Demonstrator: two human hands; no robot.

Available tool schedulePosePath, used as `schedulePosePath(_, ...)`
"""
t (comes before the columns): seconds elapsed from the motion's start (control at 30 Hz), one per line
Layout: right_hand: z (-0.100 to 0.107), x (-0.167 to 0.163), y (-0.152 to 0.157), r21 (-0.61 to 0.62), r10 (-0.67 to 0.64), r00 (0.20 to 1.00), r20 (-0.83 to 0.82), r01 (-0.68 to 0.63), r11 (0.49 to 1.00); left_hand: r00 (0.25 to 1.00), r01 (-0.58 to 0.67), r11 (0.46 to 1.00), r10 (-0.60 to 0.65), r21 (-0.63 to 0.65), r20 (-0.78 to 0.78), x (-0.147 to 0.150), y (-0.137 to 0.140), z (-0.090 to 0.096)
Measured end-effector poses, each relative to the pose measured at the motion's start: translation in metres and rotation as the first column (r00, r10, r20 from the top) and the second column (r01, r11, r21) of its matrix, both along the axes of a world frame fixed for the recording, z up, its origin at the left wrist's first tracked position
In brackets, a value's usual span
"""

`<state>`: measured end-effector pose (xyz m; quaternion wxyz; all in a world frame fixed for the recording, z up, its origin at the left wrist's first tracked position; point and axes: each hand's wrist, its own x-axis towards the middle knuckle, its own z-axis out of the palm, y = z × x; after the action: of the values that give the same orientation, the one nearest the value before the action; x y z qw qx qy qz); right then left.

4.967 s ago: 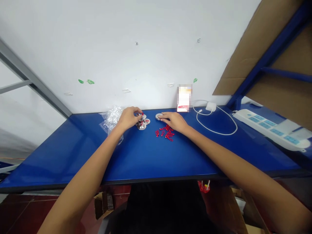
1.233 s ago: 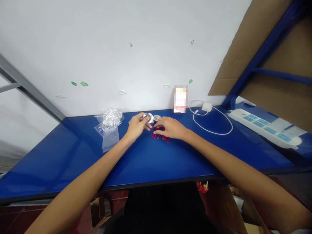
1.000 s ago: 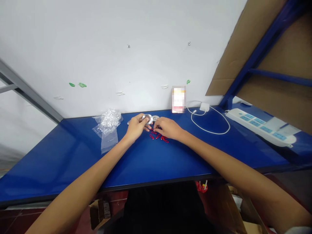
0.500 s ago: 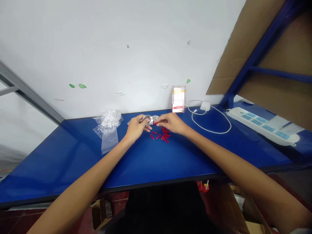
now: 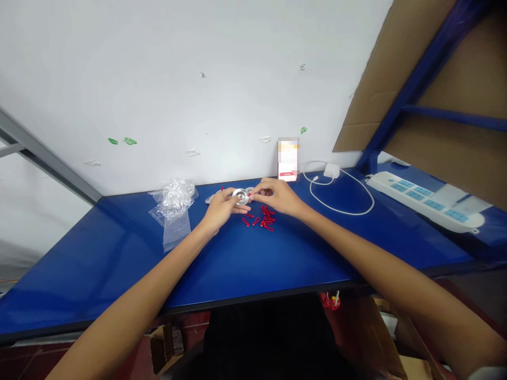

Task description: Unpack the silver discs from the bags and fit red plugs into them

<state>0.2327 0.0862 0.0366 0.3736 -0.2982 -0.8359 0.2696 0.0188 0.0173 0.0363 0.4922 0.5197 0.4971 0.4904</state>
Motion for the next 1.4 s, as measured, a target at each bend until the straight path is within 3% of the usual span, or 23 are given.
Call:
schedulePosePath(0.2, 0.0, -0.002, -0.002, -0.237, 0.1, 0.977, -0.188, -0.144, 0.961, 0.998, 0.048, 0.998, -0.047, -0.031, 0.038, 0.001, 0.001, -0.006)
schedulePosePath(0.47, -0.009, -0.008, -0.006, -0.205, 0.115, 0.972, -0.206, -0.158, 0.966, 0.988, 0.114, 0.993, -0.114, 0.005, 0.107, 0.002, -0.003, -0.003)
schedulePosePath(0.53, -0.008, -0.006, -0.006, -0.126, 0.093, 0.983, -0.161, -0.114, 0.985, 0.986, 0.125, 0.992, -0.127, 0.03, 0.103, 0.003, -0.003, -0.003)
schedulePosePath(0.63, -0.006, -0.002, -0.006, 0.16, 0.048, 0.998, 0.028, -0.052, 0.986, 0.99, 0.112, 0.992, -0.117, 0.061, 0.083, 0.005, -0.003, -0.006)
schedulePosePath(0.7, -0.005, 0.002, -0.005, 0.38, -0.016, 0.983, 0.185, -0.056, 0.923, 0.992, 0.099, 0.992, -0.104, 0.072, 0.066, 0.005, -0.001, -0.009)
schedulePosePath(0.77, -0.004, 0.005, -0.004, 0.521, -0.086, 0.95, 0.3, -0.088, 0.849, 0.994, 0.094, 0.993, -0.098, 0.075, 0.049, 0.005, 0.001, -0.011)
schedulePosePath(0.9, -0.004, 0.006, -0.004, 0.642, -0.167, 0.899, 0.405, -0.149, 0.752, 0.995, 0.099, 0.989, -0.101, 0.107, 0.009, 0.004, 0.004, -0.016)
schedulePosePath(1.07, -0.005, 0.003, -0.007, 0.679, -0.218, 0.876, 0.43, -0.155, 0.718, 0.994, 0.079, 0.98, -0.064, 0.182, -0.086, 0.004, 0.005, -0.017)
schedulePosePath(1.17, -0.006, 0.001, -0.011, 0.654, -0.206, 0.886, 0.414, -0.133, 0.745, 0.993, 0.054, 0.977, -0.03, 0.207, -0.116, 0.004, 0.004, -0.017)
schedulePosePath(1.23, -0.005, -0.001, -0.013, 0.593, -0.182, 0.909, 0.374, -0.084, 0.801, 0.993, 0.048, 0.979, -0.026, 0.198, -0.111, 0.005, 0.004, -0.017)
schedulePosePath(1.33, -0.004, -0.004, -0.015, 0.406, -0.122, 0.957, 0.264, 0.005, 0.914, 0.996, 0.04, 0.988, -0.028, 0.146, -0.079, 0.007, 0.003, -0.019)
schedulePosePath(1.4, -0.004, -0.005, -0.014, 0.205, -0.037, 0.986, 0.163, 0.003, 0.979, 0.999, 0.033, 0.992, -0.027, 0.123, -0.045, 0.007, 0.003, -0.019)
